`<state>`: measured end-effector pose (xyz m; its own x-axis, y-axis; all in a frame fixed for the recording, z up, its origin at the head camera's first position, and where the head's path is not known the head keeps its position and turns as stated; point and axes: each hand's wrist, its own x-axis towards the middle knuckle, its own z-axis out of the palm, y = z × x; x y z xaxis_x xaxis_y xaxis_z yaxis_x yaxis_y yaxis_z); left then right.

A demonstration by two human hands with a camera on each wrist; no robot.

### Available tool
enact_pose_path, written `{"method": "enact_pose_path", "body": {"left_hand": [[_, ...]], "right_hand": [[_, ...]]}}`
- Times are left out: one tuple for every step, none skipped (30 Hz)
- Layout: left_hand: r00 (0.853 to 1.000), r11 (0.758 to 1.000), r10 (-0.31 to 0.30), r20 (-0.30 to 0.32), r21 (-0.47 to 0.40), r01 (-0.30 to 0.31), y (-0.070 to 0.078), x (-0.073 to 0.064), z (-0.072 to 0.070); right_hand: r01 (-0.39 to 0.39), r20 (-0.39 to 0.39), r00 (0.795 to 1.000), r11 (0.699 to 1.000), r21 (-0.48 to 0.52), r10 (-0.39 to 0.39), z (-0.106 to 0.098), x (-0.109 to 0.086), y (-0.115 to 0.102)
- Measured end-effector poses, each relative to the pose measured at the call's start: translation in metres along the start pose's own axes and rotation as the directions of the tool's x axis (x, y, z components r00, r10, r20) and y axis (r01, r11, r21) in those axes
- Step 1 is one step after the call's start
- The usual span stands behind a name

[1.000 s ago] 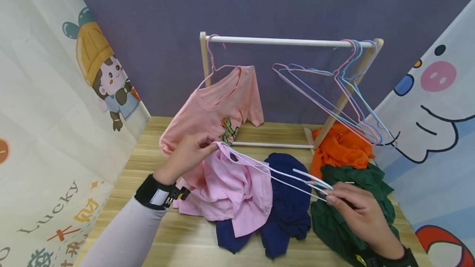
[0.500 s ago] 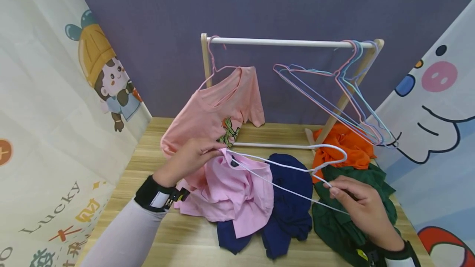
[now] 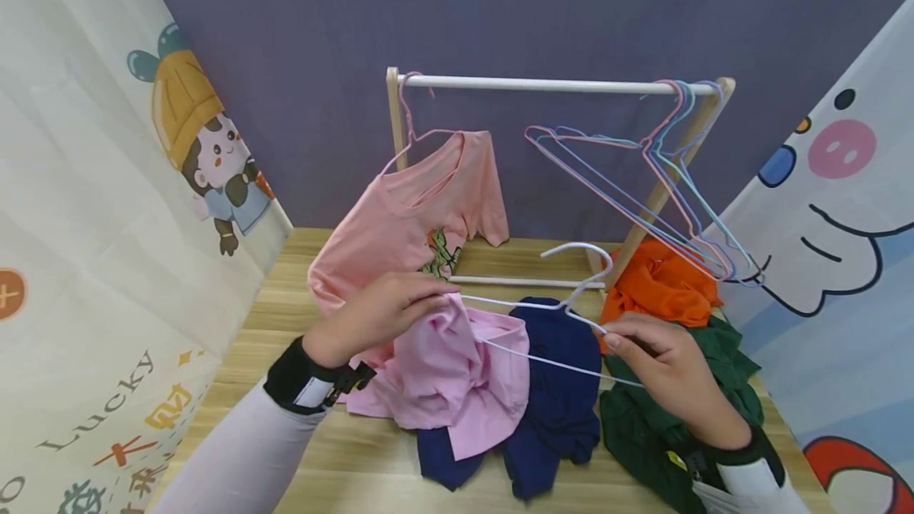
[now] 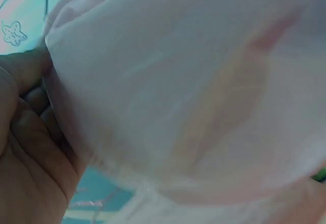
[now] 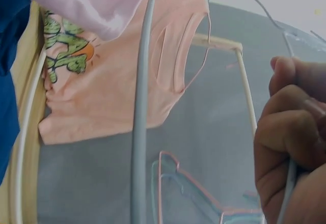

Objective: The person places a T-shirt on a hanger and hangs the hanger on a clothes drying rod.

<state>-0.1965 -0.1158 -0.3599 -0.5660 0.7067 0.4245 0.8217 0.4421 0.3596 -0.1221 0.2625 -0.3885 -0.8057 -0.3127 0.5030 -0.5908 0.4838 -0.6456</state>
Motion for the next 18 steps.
{"method": "enact_pose_path", "body": {"left_hand": [[1.000, 1.000, -0.008, -0.003, 0.010, 0.008, 0.003, 0.003, -0.001], [1.000, 1.000, -0.014, -0.007, 0.019, 0.014, 0.005, 0.005, -0.001], [1.000, 0.999, -0.023, -0.011, 0.027, 0.023, 0.008, 0.007, -0.001], [0.999, 0.999, -0.033, -0.018, 0.035, 0.034, 0.010, 0.009, -0.002], [0.999, 0.998, -0.044, -0.024, 0.041, 0.045, 0.012, 0.012, -0.002], [0.998, 0.998, -0.053, -0.031, 0.043, 0.054, 0.013, 0.013, -0.002], [0.998, 0.997, -0.059, -0.037, 0.041, 0.060, 0.014, 0.015, -0.001], [0.997, 0.997, -0.061, -0.043, 0.038, 0.063, 0.015, 0.016, -0.001], [0.997, 0.997, -0.061, -0.049, 0.035, 0.063, 0.016, 0.017, 0.000], [0.997, 0.998, -0.062, -0.055, 0.028, 0.063, 0.017, 0.018, 0.001], [0.996, 0.998, -0.061, -0.059, 0.024, 0.062, 0.018, 0.019, 0.002], [0.996, 0.998, -0.058, -0.065, 0.020, 0.059, 0.018, 0.019, 0.003], [0.996, 0.998, -0.056, -0.070, 0.016, 0.058, 0.019, 0.020, 0.004], [0.996, 0.998, -0.055, -0.072, 0.011, 0.056, 0.019, 0.021, 0.005], [0.996, 0.998, -0.057, -0.072, 0.008, 0.058, 0.020, 0.022, 0.007], [0.996, 0.998, -0.053, -0.075, 0.012, 0.054, 0.020, 0.022, 0.008], [0.996, 0.999, -0.051, -0.076, 0.017, 0.052, 0.021, 0.022, 0.010], [0.996, 0.999, -0.046, -0.078, 0.021, 0.048, 0.022, 0.023, 0.011]], "right_hand": [[-0.007, 0.010, 1.000, 1.000, -0.004, 0.007, 0.001, 0.004, -0.001], [-0.014, 0.018, 1.000, 1.000, -0.005, 0.014, 0.003, 0.009, -0.003], [-0.026, 0.023, 0.999, 1.000, -0.006, 0.026, 0.004, 0.013, -0.004], [-0.042, 0.026, 0.999, 0.999, -0.011, 0.042, 0.006, 0.017, -0.005], [-0.056, 0.027, 0.998, 0.998, -0.004, 0.056, 0.008, 0.020, -0.006], [-0.057, 0.028, 0.998, 0.998, -0.003, 0.057, 0.011, 0.024, -0.007], [-0.054, 0.031, 0.998, 0.999, 0.000, 0.054, 0.013, 0.028, -0.007], [-0.047, 0.035, 0.998, 0.999, 0.002, 0.047, 0.016, 0.031, -0.006], [-0.041, 0.043, 0.998, 0.999, 0.005, 0.041, 0.019, 0.033, -0.006], [-0.032, 0.051, 0.998, 0.999, 0.008, 0.032, 0.022, 0.036, -0.006], [-0.024, 0.059, 0.998, 1.000, 0.014, 0.023, 0.025, 0.038, -0.006], [-0.016, 0.067, 0.998, 1.000, 0.017, 0.014, 0.028, 0.040, -0.005], [-0.014, 0.074, 0.997, 1.000, 0.027, 0.012, 0.031, 0.042, -0.005], [-0.012, 0.078, 0.997, 0.999, 0.031, 0.009, 0.033, 0.043, -0.006], [-0.011, 0.083, 0.997, 0.999, 0.032, 0.008, 0.036, 0.045, -0.009], [-0.007, 0.085, 0.996, 0.999, 0.032, 0.005, 0.038, 0.047, -0.014], [-0.004, 0.085, 0.996, 1.000, 0.031, 0.001, 0.041, 0.048, -0.014], [0.003, 0.088, 0.996, 0.999, 0.035, -0.007, 0.044, 0.049, -0.014]]}}
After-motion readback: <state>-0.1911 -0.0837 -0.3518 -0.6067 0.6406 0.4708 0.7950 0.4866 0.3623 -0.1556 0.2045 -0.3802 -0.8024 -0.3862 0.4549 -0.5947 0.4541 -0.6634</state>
